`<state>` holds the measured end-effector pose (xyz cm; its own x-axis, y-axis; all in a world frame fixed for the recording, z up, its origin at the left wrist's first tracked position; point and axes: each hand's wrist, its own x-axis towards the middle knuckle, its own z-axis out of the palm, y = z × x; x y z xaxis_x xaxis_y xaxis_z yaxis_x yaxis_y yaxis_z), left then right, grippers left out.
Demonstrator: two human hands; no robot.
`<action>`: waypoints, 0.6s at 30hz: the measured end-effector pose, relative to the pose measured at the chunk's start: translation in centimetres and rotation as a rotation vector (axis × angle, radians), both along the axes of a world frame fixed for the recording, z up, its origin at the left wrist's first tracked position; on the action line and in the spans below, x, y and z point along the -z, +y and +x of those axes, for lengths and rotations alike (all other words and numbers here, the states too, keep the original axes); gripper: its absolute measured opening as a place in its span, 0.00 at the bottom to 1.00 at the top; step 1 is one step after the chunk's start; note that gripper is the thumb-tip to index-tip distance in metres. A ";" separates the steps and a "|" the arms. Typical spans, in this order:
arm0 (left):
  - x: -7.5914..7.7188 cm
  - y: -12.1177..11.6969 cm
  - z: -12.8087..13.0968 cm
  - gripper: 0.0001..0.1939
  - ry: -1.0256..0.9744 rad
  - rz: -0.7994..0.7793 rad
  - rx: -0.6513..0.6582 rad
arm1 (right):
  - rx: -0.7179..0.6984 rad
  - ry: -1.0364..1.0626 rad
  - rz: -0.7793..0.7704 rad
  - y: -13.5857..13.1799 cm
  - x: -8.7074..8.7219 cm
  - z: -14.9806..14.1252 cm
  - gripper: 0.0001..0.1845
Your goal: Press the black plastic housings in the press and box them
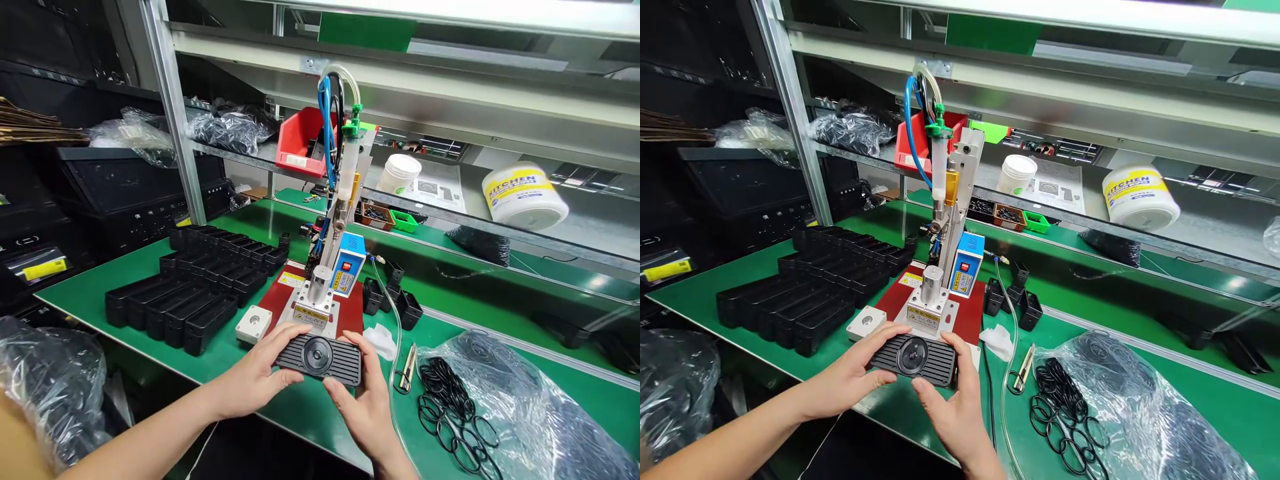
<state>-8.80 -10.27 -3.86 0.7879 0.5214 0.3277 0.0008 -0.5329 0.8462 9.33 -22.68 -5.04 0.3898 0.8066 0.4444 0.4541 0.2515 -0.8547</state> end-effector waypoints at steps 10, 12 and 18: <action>-3.9 5.6 6.3 0.16 -0.327 0.265 -0.246 | 0.012 -0.006 0.166 7.1 -3.9 2.7 0.23; -4.5 7.2 7.8 0.13 -0.366 0.243 -0.301 | 0.028 -0.012 0.189 9.1 -4.5 3.5 0.23; -4.1 10.6 10.6 0.15 -0.383 0.118 -0.366 | 0.061 -0.005 0.139 12.6 -4.3 5.2 0.21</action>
